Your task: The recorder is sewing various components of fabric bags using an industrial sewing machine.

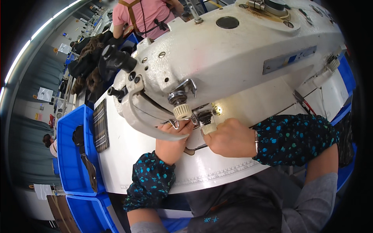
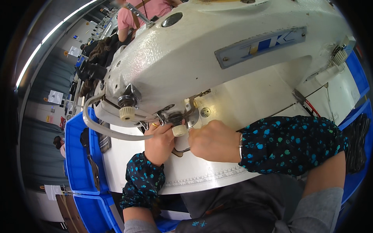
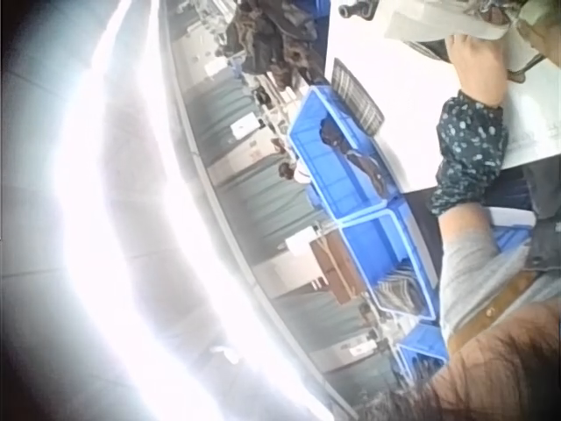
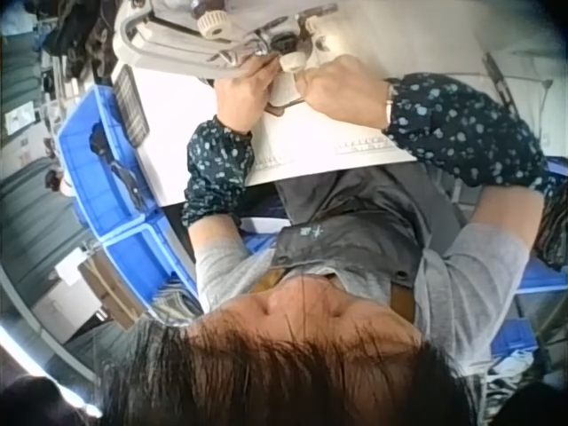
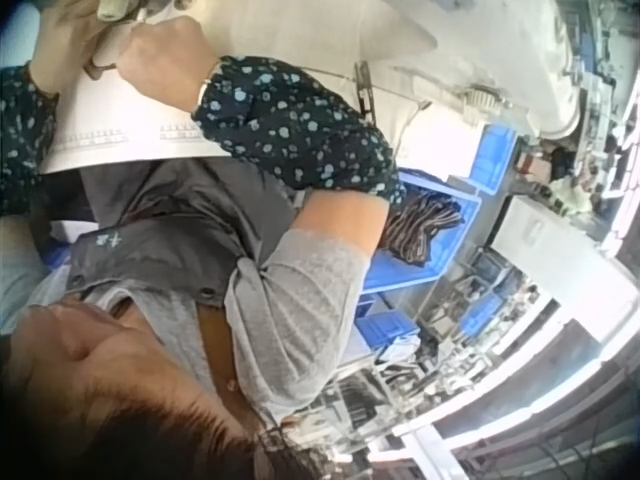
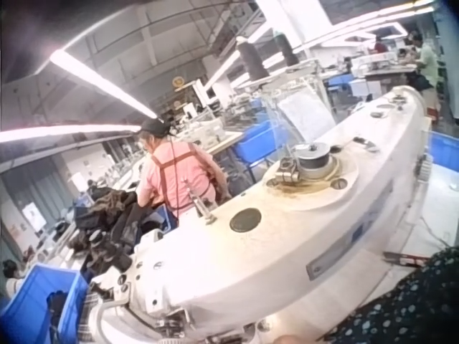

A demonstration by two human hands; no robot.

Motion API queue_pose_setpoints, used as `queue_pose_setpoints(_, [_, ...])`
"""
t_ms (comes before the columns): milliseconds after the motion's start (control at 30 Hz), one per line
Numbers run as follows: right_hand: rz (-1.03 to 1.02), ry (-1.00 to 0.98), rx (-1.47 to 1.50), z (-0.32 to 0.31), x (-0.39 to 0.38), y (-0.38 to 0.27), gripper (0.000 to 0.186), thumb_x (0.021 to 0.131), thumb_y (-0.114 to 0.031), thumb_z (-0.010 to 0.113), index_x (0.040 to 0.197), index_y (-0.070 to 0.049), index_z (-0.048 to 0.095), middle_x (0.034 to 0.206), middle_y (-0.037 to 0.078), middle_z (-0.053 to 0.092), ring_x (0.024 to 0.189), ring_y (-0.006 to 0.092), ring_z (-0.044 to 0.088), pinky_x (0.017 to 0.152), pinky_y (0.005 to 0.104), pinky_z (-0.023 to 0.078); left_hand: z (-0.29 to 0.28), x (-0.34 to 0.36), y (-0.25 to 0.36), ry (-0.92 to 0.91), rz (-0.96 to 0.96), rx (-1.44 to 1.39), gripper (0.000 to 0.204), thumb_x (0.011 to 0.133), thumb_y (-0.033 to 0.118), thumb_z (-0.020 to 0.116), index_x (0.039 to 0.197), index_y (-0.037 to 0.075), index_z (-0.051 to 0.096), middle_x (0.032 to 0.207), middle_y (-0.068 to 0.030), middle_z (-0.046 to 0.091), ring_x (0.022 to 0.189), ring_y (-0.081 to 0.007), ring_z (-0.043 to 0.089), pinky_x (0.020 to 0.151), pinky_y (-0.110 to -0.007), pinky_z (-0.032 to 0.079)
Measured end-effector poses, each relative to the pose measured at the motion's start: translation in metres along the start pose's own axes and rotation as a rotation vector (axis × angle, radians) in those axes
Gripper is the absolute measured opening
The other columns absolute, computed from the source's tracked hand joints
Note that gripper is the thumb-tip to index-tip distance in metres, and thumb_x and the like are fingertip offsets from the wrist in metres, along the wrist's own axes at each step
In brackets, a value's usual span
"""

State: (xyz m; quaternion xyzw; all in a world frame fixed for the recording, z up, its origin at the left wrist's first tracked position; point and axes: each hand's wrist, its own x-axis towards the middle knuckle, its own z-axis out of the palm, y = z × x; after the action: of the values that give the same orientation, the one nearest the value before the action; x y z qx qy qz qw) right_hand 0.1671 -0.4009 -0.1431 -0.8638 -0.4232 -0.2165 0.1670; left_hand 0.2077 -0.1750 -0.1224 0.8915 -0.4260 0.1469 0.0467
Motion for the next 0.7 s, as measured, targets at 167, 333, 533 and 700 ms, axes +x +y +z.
queue_pose_setpoints(167, [-0.003,-0.052,0.065,-0.001,0.000,0.001,0.010,0.074,-0.008,0.067,0.067,-0.002,0.062,0.062,0.007,0.059,0.053,0.0197,0.064,0.044,0.0329,0.048,0.005,0.004,-0.005,0.054,-0.055,0.025,0.024,0.073,0.001,0.068,0.094,0.010,0.076,0.087,-0.0062,0.071,0.074,-0.0260,0.071,0.061,-0.038,0.057])
queue_pose_setpoints(333, [-0.002,-0.023,0.056,0.000,0.000,0.000,0.010,0.073,-0.009,0.067,0.067,-0.003,0.062,0.064,0.008,0.060,0.053,0.0197,0.064,0.045,0.0330,0.048,0.005,0.004,-0.004,0.047,-0.057,0.048,0.024,0.073,0.001,0.068,0.093,0.011,0.077,0.083,-0.0063,0.071,0.073,-0.0255,0.072,0.061,-0.038,0.057])
queue_pose_setpoints(533, [-0.015,-0.063,0.026,0.006,-0.001,0.000,0.010,0.077,-0.012,0.064,0.080,-0.003,0.063,0.059,0.005,0.060,0.053,0.0223,0.064,0.048,0.0361,0.048,0.001,0.001,0.001,0.056,-0.167,-0.002,0.017,0.071,-0.001,0.068,0.085,0.008,0.073,0.076,-0.0076,0.064,0.075,-0.0306,0.066,0.064,-0.041,0.053])
queue_pose_setpoints(700, [0.049,-0.127,0.098,0.004,0.004,0.001,0.018,0.086,-0.011,0.063,0.100,-0.001,0.066,0.065,0.007,0.063,0.052,0.0242,0.063,0.048,0.0385,0.047,-0.019,-0.019,0.014,0.070,-0.219,-0.039,0.035,0.075,-0.003,0.067,0.106,0.011,0.077,0.099,-0.0035,0.074,0.081,-0.0259,0.068,0.070,-0.036,0.057])
